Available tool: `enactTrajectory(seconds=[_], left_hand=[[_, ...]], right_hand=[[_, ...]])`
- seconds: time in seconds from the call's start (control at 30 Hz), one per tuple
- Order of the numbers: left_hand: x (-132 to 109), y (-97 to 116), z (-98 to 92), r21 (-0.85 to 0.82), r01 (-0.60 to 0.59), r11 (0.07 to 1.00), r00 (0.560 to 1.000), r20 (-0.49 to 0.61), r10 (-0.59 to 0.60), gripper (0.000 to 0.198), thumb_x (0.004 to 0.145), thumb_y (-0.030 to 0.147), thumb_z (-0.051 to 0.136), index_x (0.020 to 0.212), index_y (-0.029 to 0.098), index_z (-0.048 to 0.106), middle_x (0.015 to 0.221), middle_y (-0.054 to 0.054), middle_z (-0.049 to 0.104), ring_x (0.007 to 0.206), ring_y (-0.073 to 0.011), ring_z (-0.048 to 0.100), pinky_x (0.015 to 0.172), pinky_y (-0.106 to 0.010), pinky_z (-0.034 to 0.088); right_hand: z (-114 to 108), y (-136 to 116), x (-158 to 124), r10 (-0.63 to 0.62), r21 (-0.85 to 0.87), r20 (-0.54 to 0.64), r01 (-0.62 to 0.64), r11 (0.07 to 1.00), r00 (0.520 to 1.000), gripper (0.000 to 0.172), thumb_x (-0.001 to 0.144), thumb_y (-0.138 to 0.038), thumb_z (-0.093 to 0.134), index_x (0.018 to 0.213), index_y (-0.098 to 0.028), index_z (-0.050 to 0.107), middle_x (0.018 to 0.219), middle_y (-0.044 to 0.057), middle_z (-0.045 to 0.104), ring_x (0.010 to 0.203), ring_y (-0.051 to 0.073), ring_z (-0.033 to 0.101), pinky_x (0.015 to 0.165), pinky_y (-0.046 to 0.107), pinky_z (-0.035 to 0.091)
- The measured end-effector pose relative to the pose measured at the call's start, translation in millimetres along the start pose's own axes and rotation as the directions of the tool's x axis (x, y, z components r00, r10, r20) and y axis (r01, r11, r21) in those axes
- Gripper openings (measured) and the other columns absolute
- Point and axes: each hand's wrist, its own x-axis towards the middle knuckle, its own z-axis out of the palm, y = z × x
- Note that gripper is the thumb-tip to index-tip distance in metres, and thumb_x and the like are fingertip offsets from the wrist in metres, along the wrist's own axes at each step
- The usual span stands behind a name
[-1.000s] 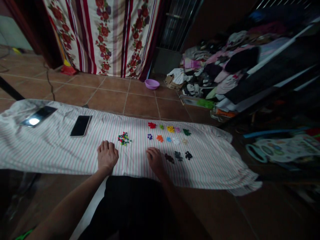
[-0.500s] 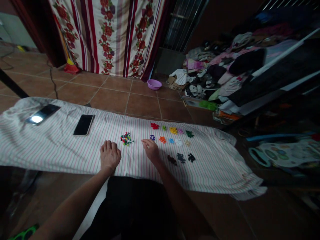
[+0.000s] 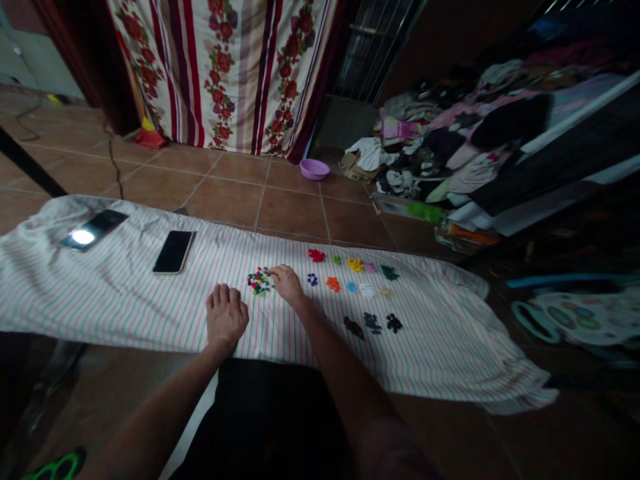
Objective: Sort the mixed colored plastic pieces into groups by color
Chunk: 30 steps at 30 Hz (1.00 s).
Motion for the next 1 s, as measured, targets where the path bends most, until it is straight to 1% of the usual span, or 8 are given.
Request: enactTrajectory(seconds=[0.17, 0.3, 0.43, 0.53, 0.73, 1.0], left_hand=[[0, 0, 1.5, -0.001, 0.005, 1.000, 1.000, -0.001, -0.005, 0.024, 0.088, 0.025, 0.039, 0.099, 0.013, 0.056, 0.121, -0.018, 0.056, 0.124, -0.0333, 0.045, 0.100, -0.045, 0.035], [-1, -1, 4.1, -0.021, 0.002, 1.000, 1.000, -0.012, -0.002, 0.025, 0.087, 0.025, 0.040, 0.101, 0.014, 0.057, 0.121, -0.018, 0.056, 0.124, -0.0330, 0.045, 0.100, -0.046, 0.034], [-1, -1, 4.0, -0.052, 0.009, 0.999, 1.000, -0.006, -0.009, 0.026, 0.086, 0.025, 0.041, 0.103, 0.014, 0.058, 0.122, -0.018, 0.056, 0.125, -0.0331, 0.044, 0.100, -0.048, 0.034], [-1, 0, 1.5, -0.048, 0.013, 0.999, 1.000, 0.003, -0.013, 0.025, 0.086, 0.024, 0.040, 0.101, 0.013, 0.058, 0.120, -0.019, 0.056, 0.124, -0.0328, 0.044, 0.100, -0.047, 0.034], [0, 0, -1.2, -0.043, 0.006, 0.999, 1.000, -0.003, -0.006, 0.024, 0.087, 0.024, 0.039, 0.098, 0.013, 0.057, 0.115, -0.018, 0.057, 0.122, -0.0323, 0.046, 0.099, -0.046, 0.035], [0, 0, -0.6, -0.010, 0.001, 1.000, 1.000, -0.005, -0.001, 0.023, 0.088, 0.025, 0.039, 0.096, 0.014, 0.057, 0.115, -0.017, 0.056, 0.121, -0.0325, 0.046, 0.098, -0.046, 0.035]], right_hand=[[0, 5, -4, 0.044, 0.052, -0.039, -0.042, 0.998, 0.998, 0.028, 0.085, -0.008, 0.054, 0.098, -0.023, 0.073, 0.099, 0.005, 0.070, 0.094, 0.018, 0.063, 0.090, 0.029, 0.047], [2, 6, -3, 0.048, 0.081, -0.077, -0.042, 0.996, 0.996, 0.029, 0.082, -0.007, 0.056, 0.097, -0.024, 0.073, 0.097, 0.004, 0.070, 0.090, 0.017, 0.063, 0.088, 0.028, 0.049], [4, 5, -2, 0.035, 0.091, -0.069, -0.028, 0.995, 0.997, 0.027, 0.081, -0.008, 0.058, 0.097, -0.025, 0.072, 0.096, 0.003, 0.070, 0.089, 0.017, 0.063, 0.087, 0.029, 0.049], [4, 4, -1, 0.047, 0.101, -0.059, -0.041, 0.994, 0.997, 0.024, 0.080, -0.009, 0.059, 0.096, -0.024, 0.070, 0.094, 0.002, 0.069, 0.086, 0.016, 0.063, 0.085, 0.028, 0.048], [2, -2, 1, 0.056, 0.061, -0.035, -0.054, 0.997, 0.998, 0.016, 0.081, -0.014, 0.063, 0.095, -0.021, 0.067, 0.094, 0.003, 0.069, 0.089, 0.016, 0.061, 0.086, 0.029, 0.046], [4, -6, -3, 0.090, 0.039, -0.073, -0.088, 0.995, 0.993, 0.012, 0.082, -0.014, 0.061, 0.087, -0.023, 0.066, 0.087, 0.002, 0.067, 0.085, 0.015, 0.061, 0.081, 0.026, 0.045]])
